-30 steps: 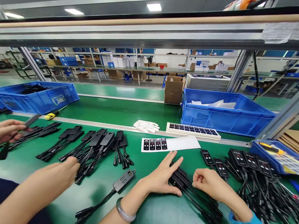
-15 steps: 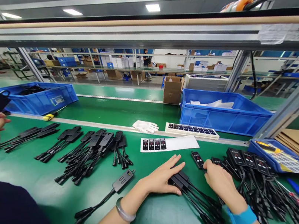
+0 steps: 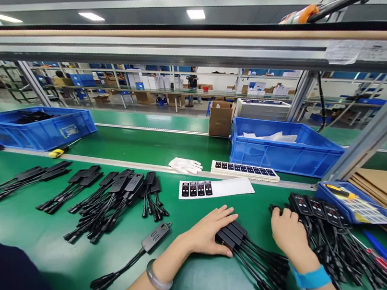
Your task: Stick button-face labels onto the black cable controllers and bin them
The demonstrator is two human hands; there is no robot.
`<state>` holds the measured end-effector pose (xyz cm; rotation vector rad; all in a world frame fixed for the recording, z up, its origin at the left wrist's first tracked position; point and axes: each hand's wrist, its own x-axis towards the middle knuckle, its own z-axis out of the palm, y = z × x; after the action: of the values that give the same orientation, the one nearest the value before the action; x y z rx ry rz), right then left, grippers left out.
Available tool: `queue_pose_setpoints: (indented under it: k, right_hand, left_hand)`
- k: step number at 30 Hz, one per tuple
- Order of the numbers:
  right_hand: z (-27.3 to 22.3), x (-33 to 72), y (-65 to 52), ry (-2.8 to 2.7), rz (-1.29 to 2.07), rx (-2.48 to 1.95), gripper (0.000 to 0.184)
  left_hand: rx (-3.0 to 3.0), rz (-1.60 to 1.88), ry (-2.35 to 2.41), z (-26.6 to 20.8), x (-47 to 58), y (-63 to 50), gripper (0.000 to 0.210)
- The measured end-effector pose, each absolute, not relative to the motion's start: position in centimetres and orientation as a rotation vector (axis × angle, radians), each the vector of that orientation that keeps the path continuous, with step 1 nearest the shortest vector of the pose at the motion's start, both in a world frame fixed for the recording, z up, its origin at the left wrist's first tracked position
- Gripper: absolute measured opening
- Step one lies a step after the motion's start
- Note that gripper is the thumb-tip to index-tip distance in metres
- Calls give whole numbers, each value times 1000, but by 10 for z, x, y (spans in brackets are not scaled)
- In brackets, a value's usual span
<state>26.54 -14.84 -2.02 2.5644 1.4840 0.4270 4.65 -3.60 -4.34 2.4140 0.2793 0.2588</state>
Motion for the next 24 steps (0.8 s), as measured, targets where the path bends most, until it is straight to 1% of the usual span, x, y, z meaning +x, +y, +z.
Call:
queue_pose_setpoints:
  k: [4,6,8,11,13,15,18,19,20,22,24]
  right_hand:
    - [-27,253,-143,1608,328,2511,52]
    - [-28,247,-141,1741,179,2509,63]
    - [-28,244,-140,1957,-63,2513,69]
    - [-28,244,-141,2310,-458,2469,70]
    - [-29,246,-143,2434,-625,2473,71]
    - [-29,248,-144,2465,-780,2510,69]
    - [-27,249,-145,2455,-1138,2484,62]
    - [-25,249,-146,2441,-1236,2457,62]
    - [-23,248,-146,2422,-1303,2429,65]
    - [-20,244,-147,2387,-1319,2400,70]
    - [-19,240,-146,2371,-1231,2423,66]
  left_hand:
    - [2423,248,252,-44,47,-36,102]
    - [2425,245,249,-44,47,-36,103]
    - [2425,257,251,-44,47,-36,105]
    - [2418,288,258,-45,47,-36,109]
    - [2410,285,269,-45,46,-37,111]
    - [2399,272,284,-45,46,-37,112]
    - [2377,275,303,-45,45,-38,115]
    - [2367,287,310,-45,45,-39,119]
    - [2355,303,319,-46,46,-39,122]
    - [2328,325,332,-48,46,-39,129]
    - [2314,324,330,-50,46,-38,131]
